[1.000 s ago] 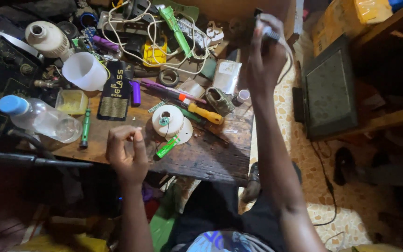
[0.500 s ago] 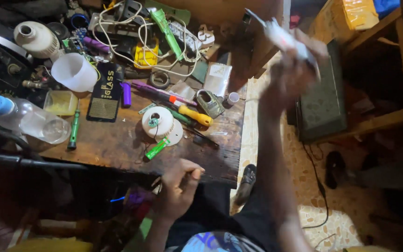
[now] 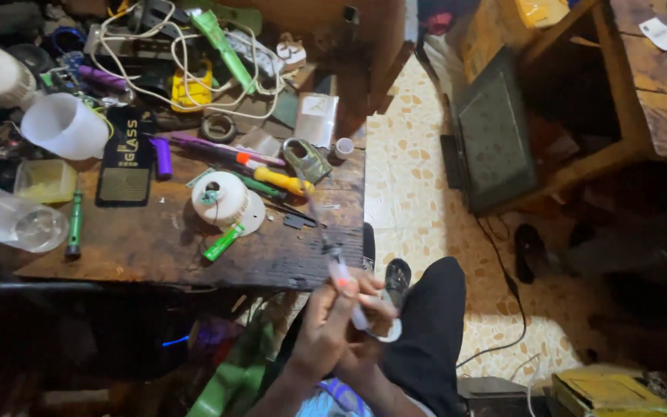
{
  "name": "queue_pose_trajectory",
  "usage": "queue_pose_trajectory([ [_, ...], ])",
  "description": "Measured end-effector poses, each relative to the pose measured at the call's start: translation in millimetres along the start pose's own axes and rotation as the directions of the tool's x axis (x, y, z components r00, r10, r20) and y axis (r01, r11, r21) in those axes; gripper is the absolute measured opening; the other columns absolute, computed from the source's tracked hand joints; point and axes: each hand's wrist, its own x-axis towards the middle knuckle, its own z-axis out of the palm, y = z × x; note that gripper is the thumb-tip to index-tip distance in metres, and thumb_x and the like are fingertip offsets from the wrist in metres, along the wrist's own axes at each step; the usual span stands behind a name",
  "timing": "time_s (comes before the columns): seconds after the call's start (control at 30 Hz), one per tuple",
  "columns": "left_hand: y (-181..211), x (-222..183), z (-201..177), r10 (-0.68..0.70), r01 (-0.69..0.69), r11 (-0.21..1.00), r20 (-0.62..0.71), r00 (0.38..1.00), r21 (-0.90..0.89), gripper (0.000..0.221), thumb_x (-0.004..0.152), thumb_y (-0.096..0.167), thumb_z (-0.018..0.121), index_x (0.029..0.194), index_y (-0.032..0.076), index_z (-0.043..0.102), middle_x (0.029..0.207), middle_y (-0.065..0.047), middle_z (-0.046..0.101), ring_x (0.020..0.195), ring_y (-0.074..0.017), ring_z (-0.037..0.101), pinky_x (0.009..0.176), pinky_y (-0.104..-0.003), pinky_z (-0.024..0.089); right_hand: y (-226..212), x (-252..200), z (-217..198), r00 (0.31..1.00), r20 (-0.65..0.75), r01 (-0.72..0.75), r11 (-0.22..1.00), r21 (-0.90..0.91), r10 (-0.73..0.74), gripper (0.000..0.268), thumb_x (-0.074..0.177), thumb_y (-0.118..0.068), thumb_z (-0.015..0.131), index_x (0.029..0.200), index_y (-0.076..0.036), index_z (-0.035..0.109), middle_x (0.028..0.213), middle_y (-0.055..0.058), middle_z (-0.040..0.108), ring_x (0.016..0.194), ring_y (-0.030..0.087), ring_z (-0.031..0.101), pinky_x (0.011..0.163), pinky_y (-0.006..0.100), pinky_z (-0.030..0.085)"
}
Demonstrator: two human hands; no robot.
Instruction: Assembling or repairing a small electronic device by stripping wires and soldering components on a workbench.
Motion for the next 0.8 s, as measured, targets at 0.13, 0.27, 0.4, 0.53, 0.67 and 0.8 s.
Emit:
queue_pose_trajectory([
  [0.13, 8, -13, -19, 0.067, -0.044, 0.964, -0.080, 0.995, 0.261, 0.026, 0.087, 0.025, 0.040, 0.071, 0.008, 0.052, 0.072, -0.004, 0.054, 0.069, -0.0137, 0.050, 0.064, -0.027, 0.041, 10, -34, -3, 0.888, 0.391, 0.447, -0.262, -0.855, 0.241, 0.050, 0.083, -0.007, 0.052, 0.126, 0.003, 0.029, 0.128, 0.019, 0.037, 0.119, 0.024, 0.038, 0.103, 0.034, 0.028],
  [0.27, -13, -40, -47, -0.080, 0.099, 0.990, -0.177, 0.981, 0.102, 0.028, 0.091, 0.026, 0.039, 0.066, 0.013, 0.039, 0.054, 0.005, 0.030, 0.044, -0.0034, 0.025, 0.037, -0.020, 0.018, 11, -24, 76, 0.598, -0.181, 0.329, -0.445, -0.833, 0.781, 0.026, 0.090, -0.025, 0.048, 0.104, -0.004, 0.058, 0.099, 0.009, 0.062, 0.091, 0.017, 0.060, 0.081, 0.027, 0.047],
  [0.4, -29, -61, -57, -0.101, 0.142, 0.976, -0.233, 0.967, 0.166, 0.025, 0.087, 0.024, 0.043, 0.065, 0.012, 0.040, 0.058, 0.003, 0.029, 0.050, -0.0071, 0.026, 0.043, -0.024, 0.021, -4, 39, 99, 0.860, 0.264, 0.500, -0.622, -0.602, 0.437, 0.006, 0.081, -0.011, 0.058, 0.085, -0.010, 0.061, 0.080, 0.001, 0.063, 0.071, 0.010, 0.060, 0.063, 0.022, 0.045],
  [0.53, -55, -76, -57, -0.107, 0.154, 0.963, -0.210, 0.972, 0.220, 0.028, 0.088, 0.028, 0.041, 0.065, 0.012, 0.040, 0.060, 0.004, 0.032, 0.054, -0.0066, 0.029, 0.047, -0.025, 0.025, 1, 128, 101, 0.910, 0.409, 0.239, -0.899, -0.368, 0.074, 0.069, 0.071, -0.039, 0.065, 0.122, -0.004, 0.033, 0.105, 0.015, 0.042, 0.091, 0.024, 0.047, 0.077, 0.035, 0.040],
  [0.67, -84, -84, -66, -0.026, 0.128, 0.918, -0.265, 0.964, 0.375, 0.026, 0.085, 0.029, 0.042, 0.065, 0.012, 0.047, 0.057, 0.004, 0.035, 0.050, -0.0075, 0.031, 0.046, -0.025, 0.028, 38, 138, 110, 0.954, 0.278, 0.006, -0.921, -0.390, -0.112, 0.094, 0.058, -0.046, 0.069, 0.135, -0.020, 0.021, 0.115, 0.019, 0.036, 0.106, 0.035, 0.043, 0.079, 0.041, 0.043],
  [0.8, -85, -77, -71, -0.053, 0.149, 0.924, -0.268, 0.962, 0.353, 0.028, 0.085, 0.033, 0.042, 0.066, 0.012, 0.046, 0.057, 0.004, 0.033, 0.051, -0.0068, 0.029, 0.046, -0.024, 0.025, 14, 160, 94, 0.932, 0.342, 0.060, -0.880, -0.471, -0.120, 0.092, 0.058, -0.041, 0.073, 0.133, -0.016, 0.025, 0.111, 0.017, 0.038, 0.107, 0.030, 0.042, 0.086, 0.034, 0.039],
])
